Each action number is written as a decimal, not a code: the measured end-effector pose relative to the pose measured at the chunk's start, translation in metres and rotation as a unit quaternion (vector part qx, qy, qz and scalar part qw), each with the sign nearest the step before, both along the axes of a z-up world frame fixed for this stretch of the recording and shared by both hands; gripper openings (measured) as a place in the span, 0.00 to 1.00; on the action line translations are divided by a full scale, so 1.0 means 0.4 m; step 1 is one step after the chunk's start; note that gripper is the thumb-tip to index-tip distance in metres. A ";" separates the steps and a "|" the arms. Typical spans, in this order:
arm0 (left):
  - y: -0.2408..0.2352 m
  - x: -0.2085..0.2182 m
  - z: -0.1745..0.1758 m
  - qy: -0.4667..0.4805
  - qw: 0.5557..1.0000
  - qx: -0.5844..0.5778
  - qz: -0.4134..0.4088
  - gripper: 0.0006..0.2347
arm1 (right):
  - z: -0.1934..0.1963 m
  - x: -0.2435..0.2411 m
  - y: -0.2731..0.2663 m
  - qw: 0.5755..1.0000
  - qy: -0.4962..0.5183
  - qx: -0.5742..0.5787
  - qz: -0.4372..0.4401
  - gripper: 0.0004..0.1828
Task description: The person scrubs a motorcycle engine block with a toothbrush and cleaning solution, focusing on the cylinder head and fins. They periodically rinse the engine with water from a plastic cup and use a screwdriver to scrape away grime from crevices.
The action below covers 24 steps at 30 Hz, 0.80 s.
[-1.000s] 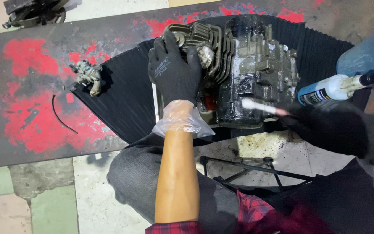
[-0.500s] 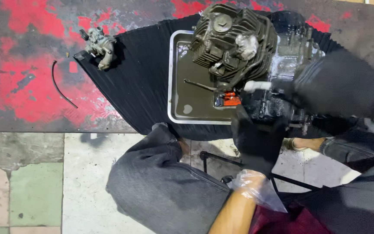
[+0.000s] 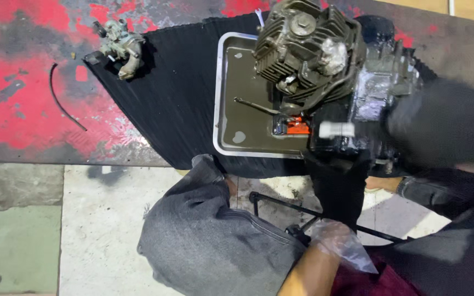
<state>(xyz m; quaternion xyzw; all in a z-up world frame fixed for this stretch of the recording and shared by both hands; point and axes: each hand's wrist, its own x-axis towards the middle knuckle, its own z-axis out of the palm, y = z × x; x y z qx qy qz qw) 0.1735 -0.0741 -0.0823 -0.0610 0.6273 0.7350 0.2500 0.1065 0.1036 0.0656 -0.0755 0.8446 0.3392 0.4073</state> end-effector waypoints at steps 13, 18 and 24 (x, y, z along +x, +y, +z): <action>0.003 -0.009 0.020 0.010 0.999 -0.031 -0.018 0.57 | -0.024 0.134 -0.074 0.998 0.043 -0.006 0.036 0.07; -0.010 -0.036 0.047 -0.060 0.998 0.031 0.001 0.57 | -0.038 0.204 -0.100 0.997 0.053 -0.006 0.047 0.08; -0.002 -0.024 0.033 -0.080 0.995 0.055 0.005 0.58 | -0.045 0.197 -0.110 0.997 0.052 -0.007 0.053 0.09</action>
